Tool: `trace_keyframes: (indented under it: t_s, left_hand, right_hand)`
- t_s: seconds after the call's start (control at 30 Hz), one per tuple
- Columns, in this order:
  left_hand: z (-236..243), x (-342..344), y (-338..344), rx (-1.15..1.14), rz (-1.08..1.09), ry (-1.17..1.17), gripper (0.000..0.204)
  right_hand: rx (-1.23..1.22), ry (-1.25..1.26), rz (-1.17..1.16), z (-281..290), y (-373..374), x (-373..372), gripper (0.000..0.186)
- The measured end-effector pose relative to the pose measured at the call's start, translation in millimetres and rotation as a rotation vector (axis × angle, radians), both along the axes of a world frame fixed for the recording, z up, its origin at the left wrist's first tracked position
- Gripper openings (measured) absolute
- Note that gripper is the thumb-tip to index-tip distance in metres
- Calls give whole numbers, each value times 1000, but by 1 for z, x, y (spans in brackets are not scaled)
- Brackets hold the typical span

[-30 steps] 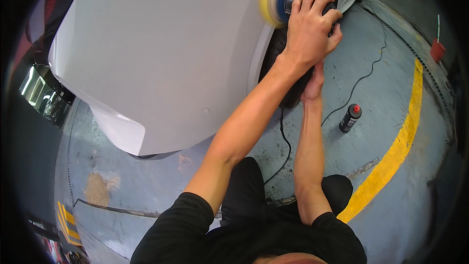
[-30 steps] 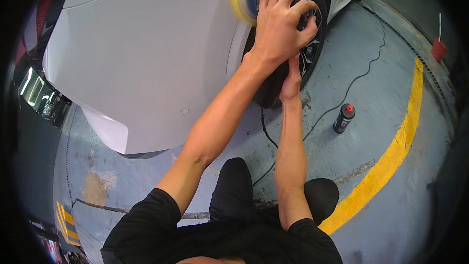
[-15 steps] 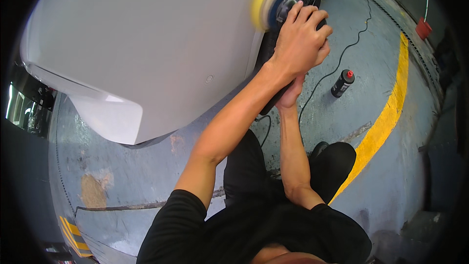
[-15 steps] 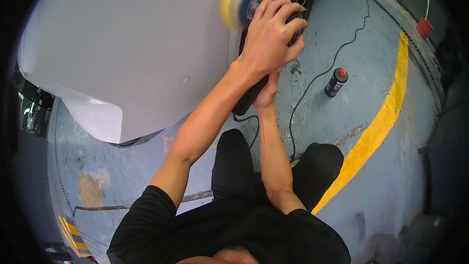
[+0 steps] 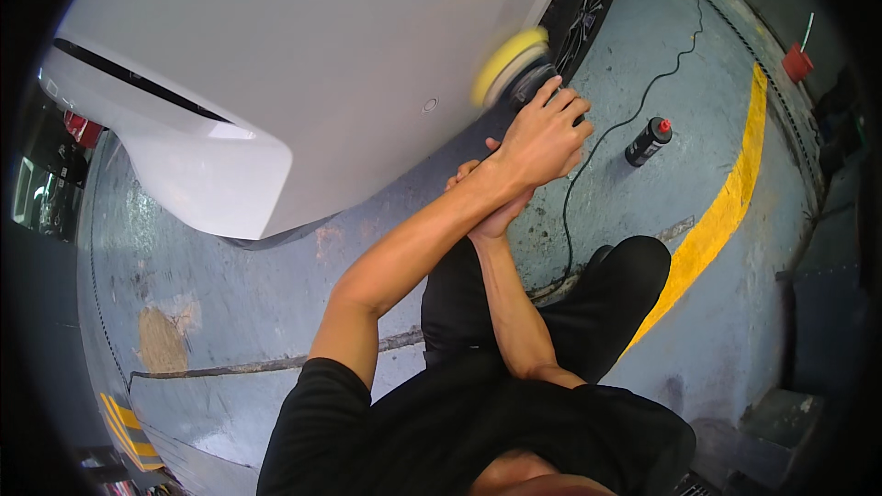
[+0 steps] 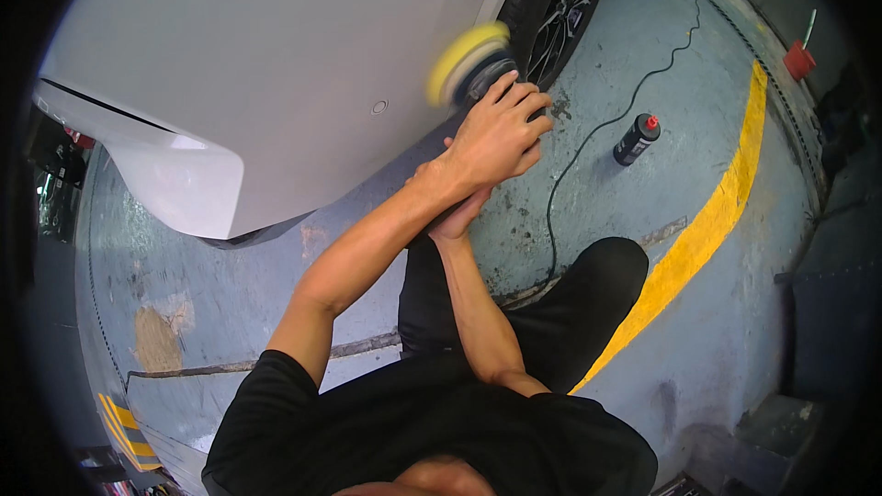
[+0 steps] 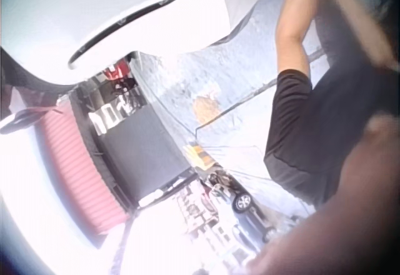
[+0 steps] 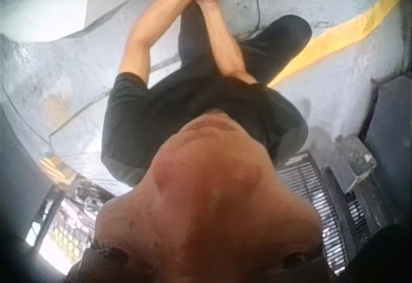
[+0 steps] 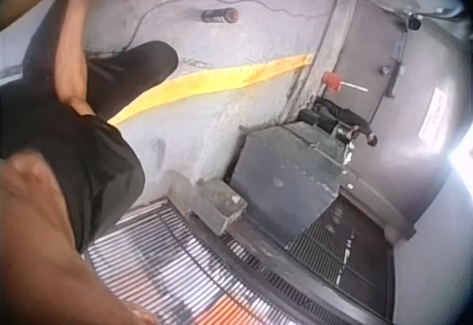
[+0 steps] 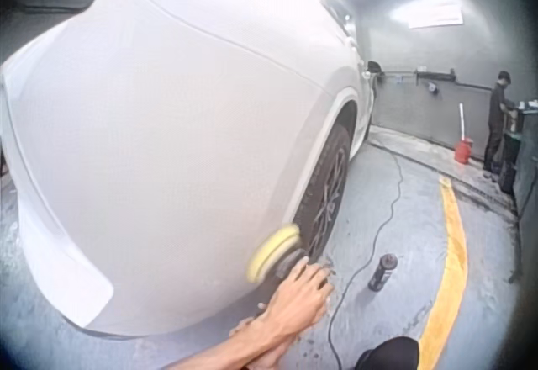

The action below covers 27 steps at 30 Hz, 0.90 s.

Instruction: The person uses a rotary polisher with a yellow pad to polish the rear bumper of a white car. They move the tool in circular motions across the surface, focusing on different sections of the bumper.

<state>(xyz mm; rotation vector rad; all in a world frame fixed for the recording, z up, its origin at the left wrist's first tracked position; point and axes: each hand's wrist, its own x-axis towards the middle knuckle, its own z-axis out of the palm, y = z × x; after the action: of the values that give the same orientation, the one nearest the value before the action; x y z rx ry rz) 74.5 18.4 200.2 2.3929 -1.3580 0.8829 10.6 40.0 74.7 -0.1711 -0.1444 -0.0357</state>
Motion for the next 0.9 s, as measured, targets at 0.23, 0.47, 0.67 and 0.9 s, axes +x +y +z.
trace_keyframes:
  t_s: [0.23, 0.47, 0.67, 0.9]
  left_hand:
    - [-40, 1, 12, 125, 23, 66, 29]
    - [-74, 9, 15, 218, 35, 141, 32]
    - [-99, 6, 32, 297, 56, 201, 33]
    - [-107, -5, 53, 366, 57, 266, 34]
  right_hand:
    - [23, 86, -19, -29, 25, -10, 99]
    - [91, 97, 16, -51, 36, -11, 100]
    - [124, 178, 29, -58, 55, -25, 98]
    - [140, 214, 39, -69, 80, -41, 100]
